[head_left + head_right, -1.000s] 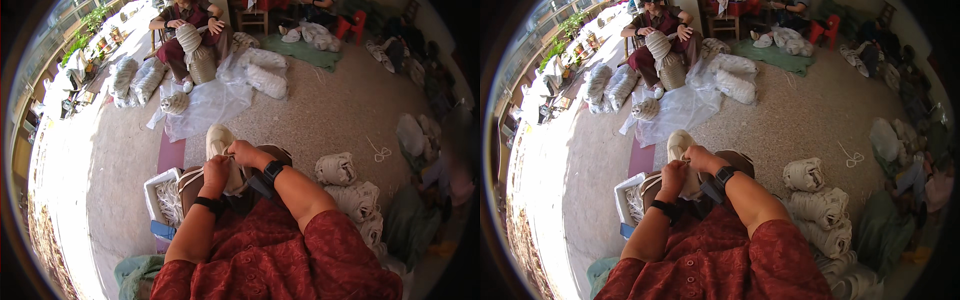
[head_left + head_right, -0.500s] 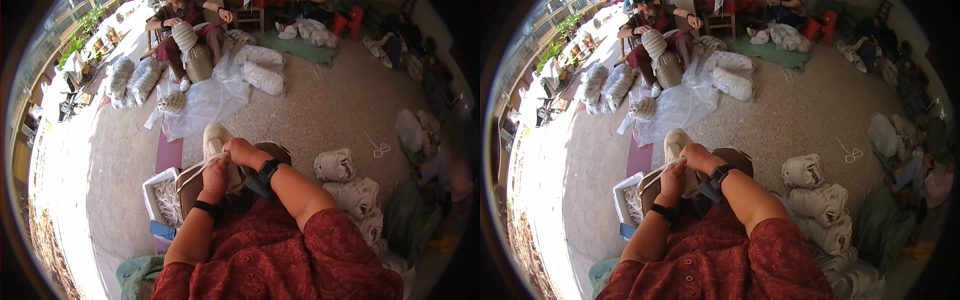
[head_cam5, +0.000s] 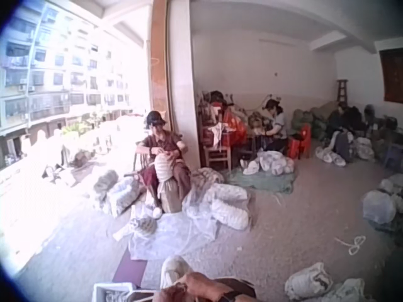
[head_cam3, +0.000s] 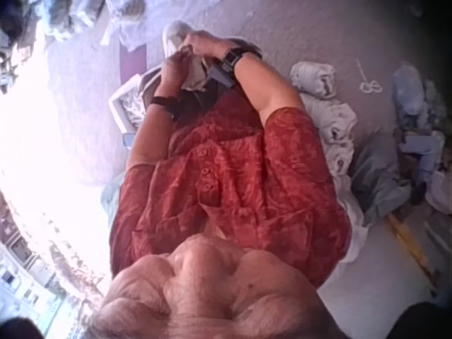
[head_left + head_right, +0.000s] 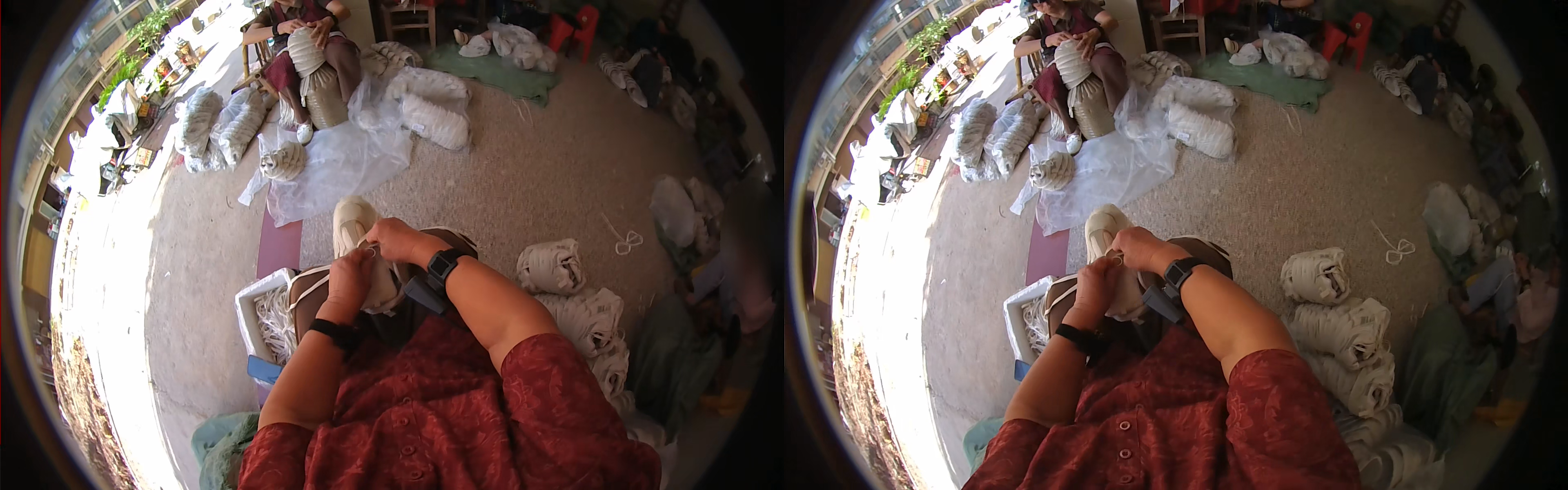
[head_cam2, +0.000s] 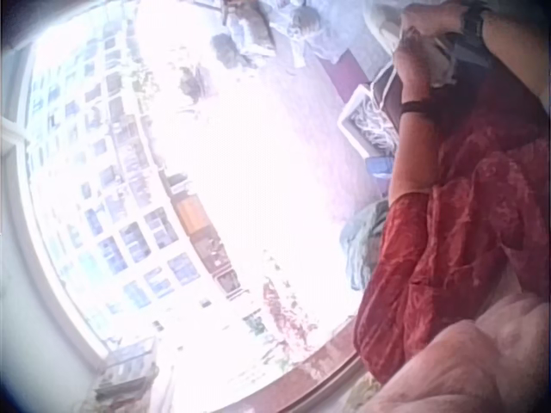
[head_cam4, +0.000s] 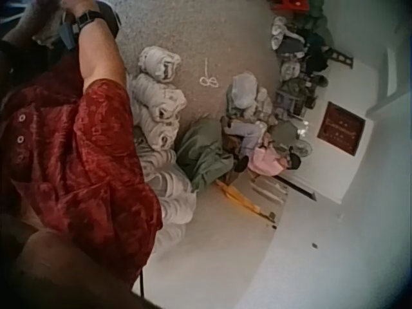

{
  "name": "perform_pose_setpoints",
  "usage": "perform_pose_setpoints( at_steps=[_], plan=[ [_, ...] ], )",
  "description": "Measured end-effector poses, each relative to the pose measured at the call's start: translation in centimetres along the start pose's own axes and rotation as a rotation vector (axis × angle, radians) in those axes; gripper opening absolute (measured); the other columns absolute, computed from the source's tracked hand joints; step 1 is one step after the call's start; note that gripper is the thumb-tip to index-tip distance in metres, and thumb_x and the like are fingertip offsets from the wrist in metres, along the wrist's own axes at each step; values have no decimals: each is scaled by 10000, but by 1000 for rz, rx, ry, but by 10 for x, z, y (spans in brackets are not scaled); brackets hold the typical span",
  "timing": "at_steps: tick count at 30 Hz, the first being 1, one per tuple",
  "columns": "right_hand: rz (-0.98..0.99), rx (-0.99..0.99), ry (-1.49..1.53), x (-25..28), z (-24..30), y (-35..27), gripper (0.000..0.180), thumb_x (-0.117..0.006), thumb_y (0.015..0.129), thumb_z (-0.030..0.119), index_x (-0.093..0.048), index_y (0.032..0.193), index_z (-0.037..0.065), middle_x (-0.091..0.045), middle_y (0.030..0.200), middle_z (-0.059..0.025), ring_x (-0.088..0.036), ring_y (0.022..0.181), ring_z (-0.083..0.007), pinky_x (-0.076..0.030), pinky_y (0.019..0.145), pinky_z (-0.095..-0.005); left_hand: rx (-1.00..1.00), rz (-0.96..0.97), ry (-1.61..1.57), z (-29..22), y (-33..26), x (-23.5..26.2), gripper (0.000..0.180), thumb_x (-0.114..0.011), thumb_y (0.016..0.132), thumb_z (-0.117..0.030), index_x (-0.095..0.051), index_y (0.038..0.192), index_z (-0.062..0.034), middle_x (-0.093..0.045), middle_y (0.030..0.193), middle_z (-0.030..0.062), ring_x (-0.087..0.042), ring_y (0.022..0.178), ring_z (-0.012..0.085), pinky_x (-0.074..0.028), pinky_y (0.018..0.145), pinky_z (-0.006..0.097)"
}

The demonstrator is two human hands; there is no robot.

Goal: Lacing a pair of white sneakers while sitting in a shoe manufacturing workshop.

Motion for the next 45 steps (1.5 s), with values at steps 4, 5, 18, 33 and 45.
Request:
perform_pose_setpoints(
  at_steps=[4,5,18,33,45],
  plan=[
    [-135,-19,129,-6,-9,-5,85,-566,658,29,-633,708,39,-632,796,-186,-613,779,-356,-481,698,-401,3,-90,5,-4,4,-5,192,-594,805,-204,-636,914,-51,-642,786,192,-626,767,366,-497,691,434],
    [-135,-20,128,-6,-10,-5,85,-566,658,29,-633,708,39,-632,796,-186,-613,779,-356,-481,698,-401,44,-76,52,-10,4,-5,187,-588,804,-191,-630,907,-41,-641,778,194,-628,765,363,-499,685,436],
    [-267,-188,286,-13,-20,-8,79,-608,654,73,-657,714,56,-632,712,-158,-620,691,-315,-484,652,-370,-272,472,329,-47,-43,7,103,-558,770,-104,-600,770,-9,-637,717,174,-640,664,307,-506,578,407],
    [156,58,869,-5,81,-20,187,-549,795,33,-612,966,-10,-626,812,-99,-613,791,-144,-491,719,-301,304,134,-720,2,-57,72,79,-626,814,-56,-576,777,-6,-602,629,22,-531,486,63,-416,429,211],
    [-140,200,190,-1,82,6,56,-621,742,62,-648,775,25,-580,697,-126,-585,662,-290,-468,634,-360,306,213,-944,48,-66,75,60,-663,793,-74,-644,781,-19,-612,664,13,-540,554,55,-419,487,185]
  ],
)
Point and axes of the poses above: each hand's wrist, its own y-axis towards the middle knuckle, its own x-axis out of the back of the hand, z = x × y, the point moved 3 cm from there along y, towards the middle knuckle
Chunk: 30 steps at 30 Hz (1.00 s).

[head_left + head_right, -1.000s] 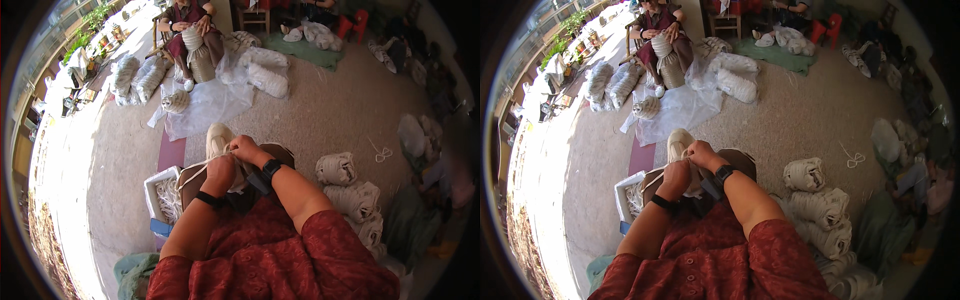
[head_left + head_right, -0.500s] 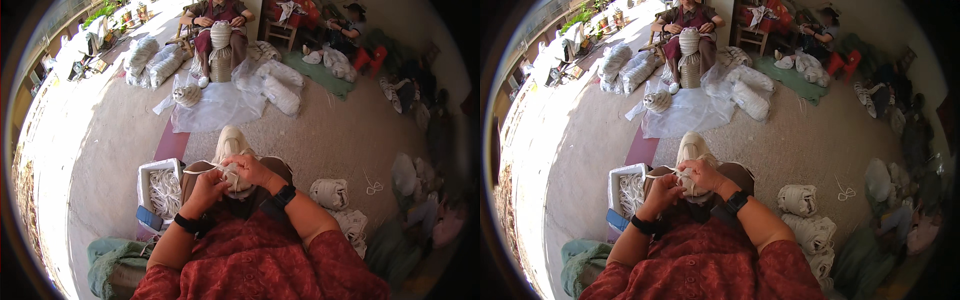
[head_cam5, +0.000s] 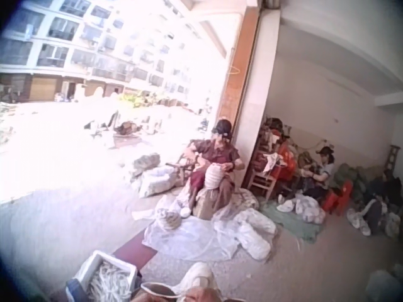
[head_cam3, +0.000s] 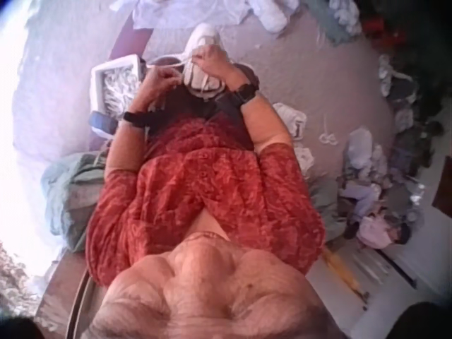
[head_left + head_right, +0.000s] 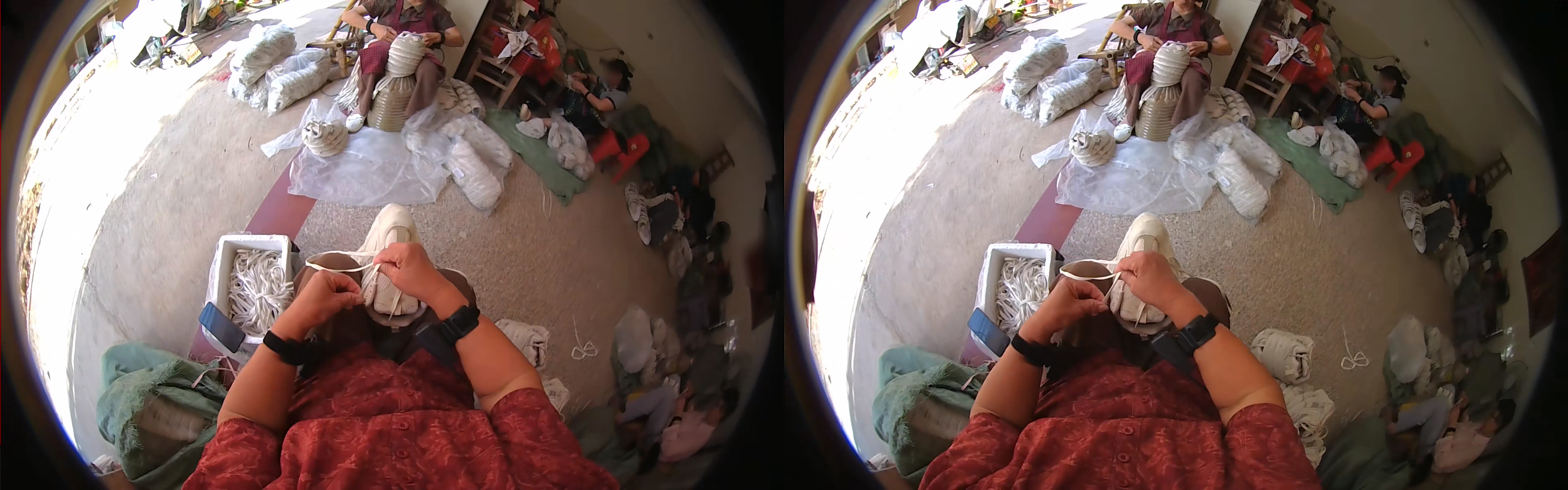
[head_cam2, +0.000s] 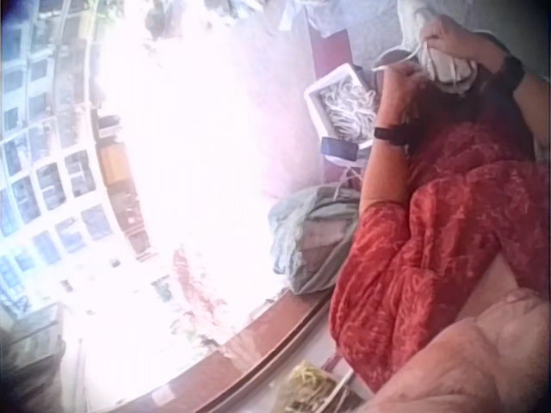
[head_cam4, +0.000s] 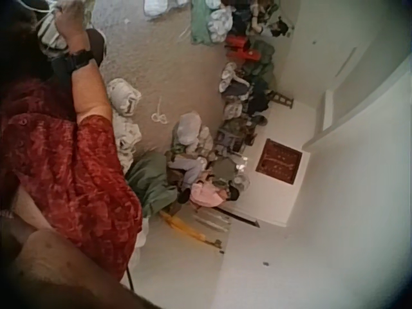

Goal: Lacing a pair of white sneakers while sitting in a shoe manufacturing workshop.

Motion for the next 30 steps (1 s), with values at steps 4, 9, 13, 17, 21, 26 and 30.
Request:
perform_pose_setpoints(
  at_steps=[4,9,13,17,21,26,30],
  plan=[
    [-315,115,-221,8,2,-6,142,-613,711,16,-663,839,54,-539,818,-113,-573,704,-272,-479,642,-352,-165,-360,21,-1,4,22,100,-642,829,-99,-626,761,-28,-575,636,-26,-473,529,34,-371,486,181],
    [-172,191,-489,-10,-22,-29,201,-646,711,72,-669,911,80,-499,845,-116,-524,781,-280,-453,691,-364,-219,-574,-444,4,17,24,140,-617,846,-83,-594,714,-40,-522,597,-38,-432,501,35,-333,459,171],
    [-212,31,-493,-17,-30,-30,265,-670,708,104,-666,973,84,-490,828,-113,-502,793,-274,-436,725,-368,-60,-348,-358,16,44,-14,83,-625,803,-15,-588,730,-25,-570,629,7,-502,528,52,-397,479,179],
    [-247,-63,-358,-16,-34,-29,312,-673,700,110,-654,1011,94,-491,831,-112,-491,807,-280,-421,722,-376,-88,-311,-305,31,82,-16,73,-626,743,48,-584,729,-10,-579,634,17,-529,540,69,-430,489,202],
    [-271,-85,-298,-18,-38,-29,340,-701,685,96,-653,1020,64,-493,830,-114,-504,798,-275,-434,739,-367,-87,-384,-88,36,107,-12,86,-640,704,55,-590,740,-5,-589,648,8,-527,564,64,-433,507,214],
    [-311,-45,-304,-17,-37,-31,354,-701,671,89,-653,1021,66,-497,833,-119,-512,800,-280,-442,736,-367,-90,-370,-56,40,113,-12,74,-647,700,39,-594,727,-5,-591,650,1,-526,581,58,-433,523,218],
    [-322,-48,-287,-17,-41,-32,370,-696,658,83,-651,1025,67,-497,829,-120,-511,793,-281,-442,730,-370,-175,-388,225,20,102,-21,45,-644,699,-1,-601,712,-3,-599,646,11,-538,590,68,-449,548,237]
  ],
)
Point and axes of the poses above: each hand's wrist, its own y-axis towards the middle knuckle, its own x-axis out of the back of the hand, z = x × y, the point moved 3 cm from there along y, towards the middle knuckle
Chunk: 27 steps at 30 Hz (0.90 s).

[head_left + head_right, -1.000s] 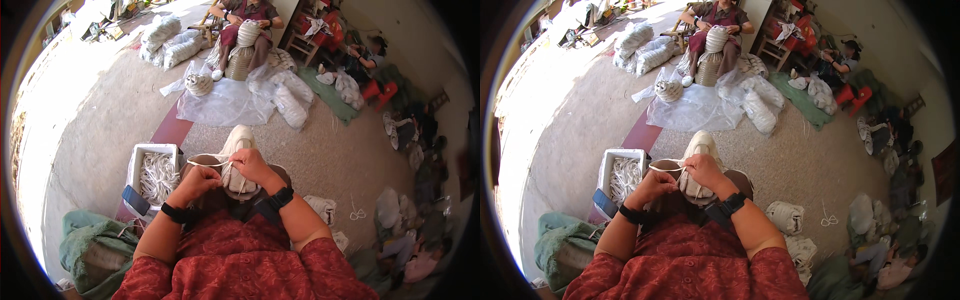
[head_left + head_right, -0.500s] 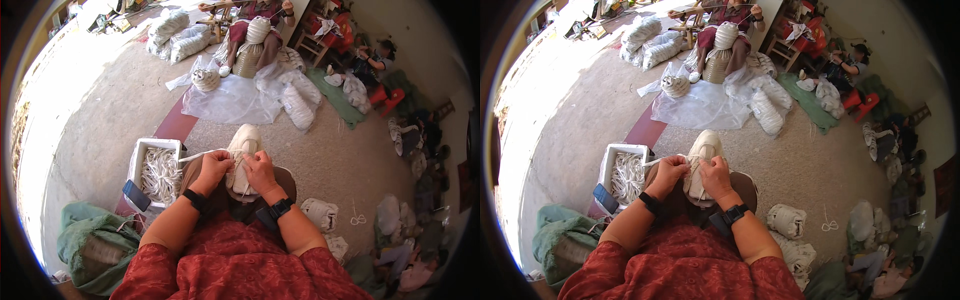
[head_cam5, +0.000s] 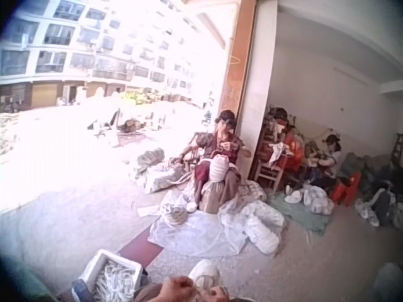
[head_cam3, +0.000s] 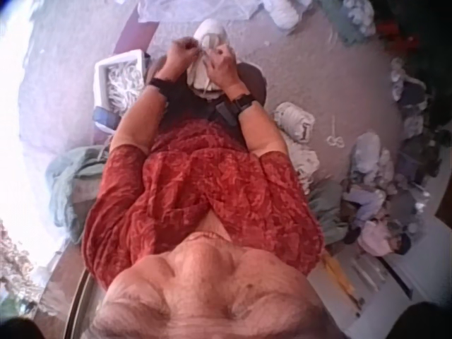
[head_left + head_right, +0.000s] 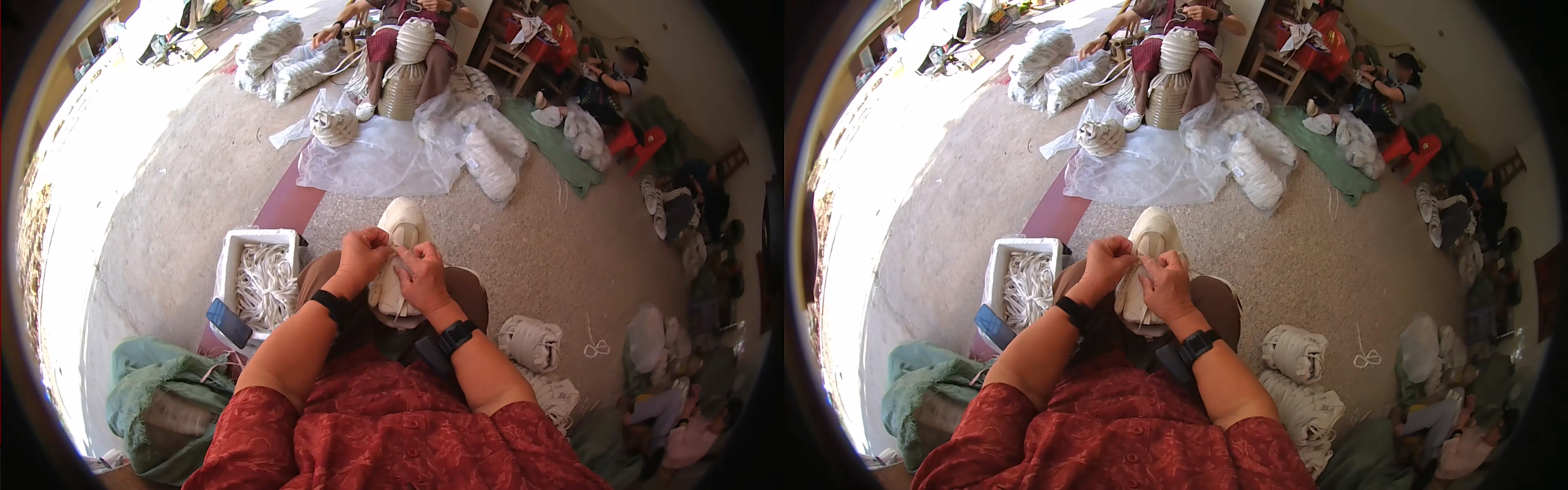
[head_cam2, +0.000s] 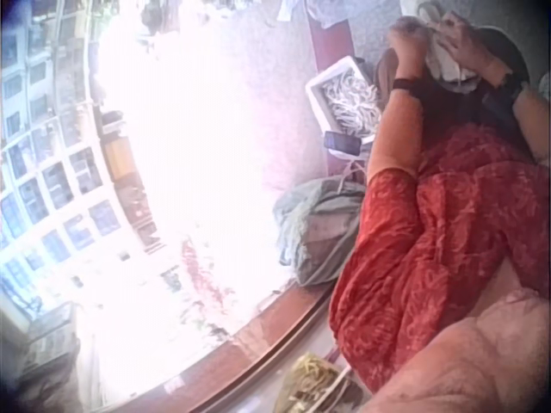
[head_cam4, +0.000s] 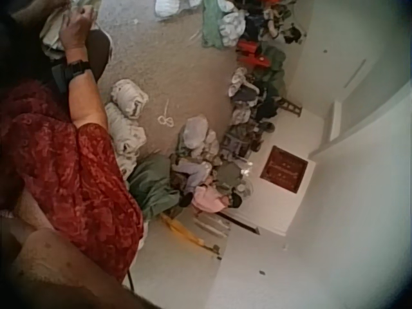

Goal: Lacing a pair of white sneakers while sitting in a shoe manufacturing workshop.

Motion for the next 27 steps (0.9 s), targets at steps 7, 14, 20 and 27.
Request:
perform_pose_setpoints(
  at_steps=[7,14,20,27],
  plan=[
    [-8,45,-35,0,2,-2,378,-675,658,77,-640,1035,75,-494,822,-115,-500,774,-278,-431,709,-375,-236,-98,389,-16,-7,-4,54,-621,683,6,-617,735,-7,-620,646,53,-554,586,87,-464,571,255],
    [-15,90,10,-2,-4,-3,378,-677,660,82,-629,1034,80,-498,835,-113,-503,761,-280,-435,697,-375,52,-55,186,5,3,-2,96,-629,664,-59,-646,759,-64,-637,707,128,-622,611,250,-493,595,321],
    [-38,8,48,0,-3,0,306,-669,653,61,-611,953,68,-517,871,-134,-523,800,-311,-441,713,-398,-221,-4,631,-4,9,-7,84,-666,657,-95,-652,732,-58,-633,659,120,-618,590,233,-491,580,312],
    [0,-145,81,-2,-5,8,166,-666,659,41,-551,777,59,-538,798,-128,-533,813,-318,-443,722,-405,44,2,262,-2,3,-1,163,-724,644,-139,-638,660,-1,-628,610,130,-608,558,218,-493,569,328]
  ],
)
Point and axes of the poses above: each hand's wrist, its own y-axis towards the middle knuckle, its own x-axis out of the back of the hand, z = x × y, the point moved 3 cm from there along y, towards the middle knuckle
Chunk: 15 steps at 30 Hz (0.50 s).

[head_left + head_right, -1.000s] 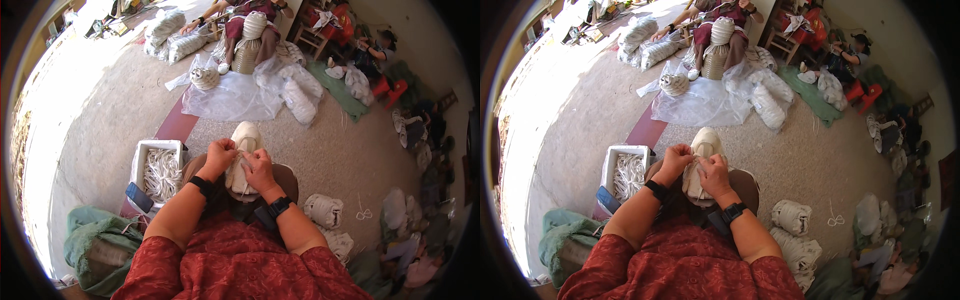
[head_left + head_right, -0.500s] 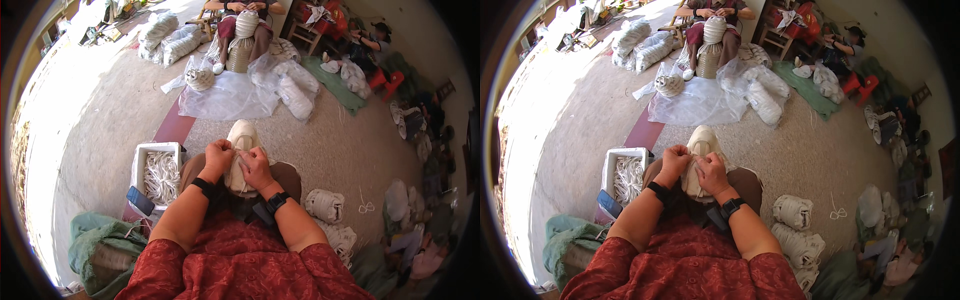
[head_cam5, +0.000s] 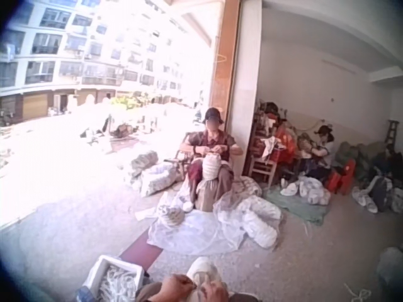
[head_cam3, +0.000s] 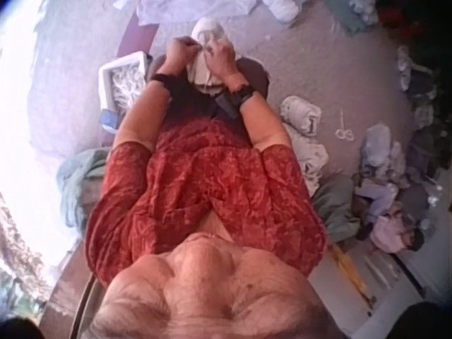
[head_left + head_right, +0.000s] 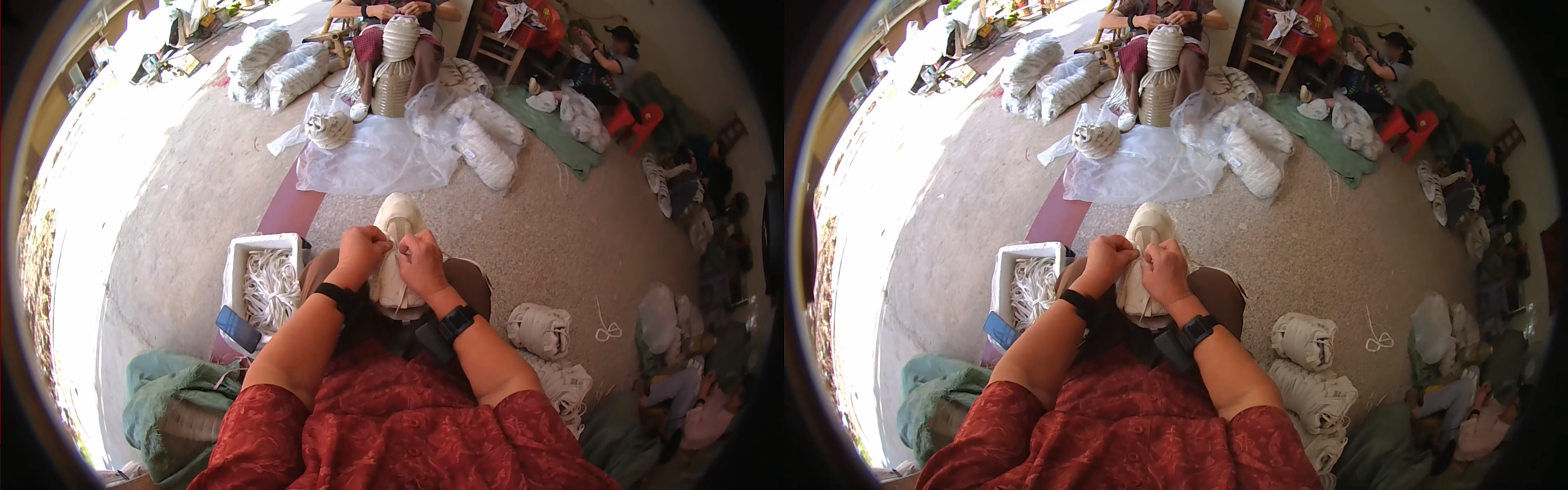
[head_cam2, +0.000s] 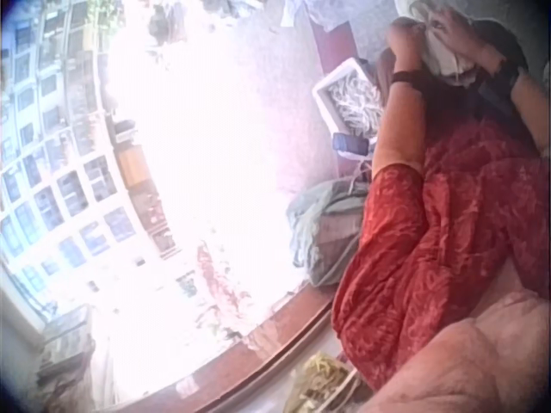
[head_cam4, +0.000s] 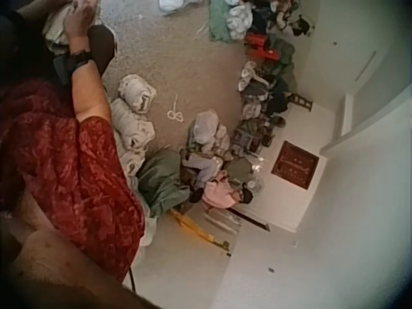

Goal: Lacing a pair of white sneakers while sitting in a shoe manufacturing workshop.

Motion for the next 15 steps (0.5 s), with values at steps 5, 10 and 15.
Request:
perform_pose_setpoints(
  at_steps=[5,10,15],
  plan=[
    [57,-29,-78,-4,-1,6,94,-651,674,82,-564,673,46,-567,708,-137,-546,801,-328,-451,703,-415,-361,100,590,-24,-21,-6,156,-591,762,-160,-639,815,-22,-621,850,176,-591,852,351,-473,772,413],
    [250,-68,-215,-9,4,20,109,-628,681,154,-596,672,50,-614,763,-148,-555,824,-335,-460,711,-430,-410,190,592,-24,-23,0,144,-568,735,-96,-628,829,-4,-611,874,188,-581,880,353,-475,795,416],
    [235,-242,-299,-9,8,24,139,-627,675,189,-645,718,57,-646,841,-146,-563,882,-333,-472,760,-429,-276,112,743,-22,-13,-11,164,-620,651,-79,-660,796,-13,-637,834,167,-615,815,342,-499,739,415]
  ],
)
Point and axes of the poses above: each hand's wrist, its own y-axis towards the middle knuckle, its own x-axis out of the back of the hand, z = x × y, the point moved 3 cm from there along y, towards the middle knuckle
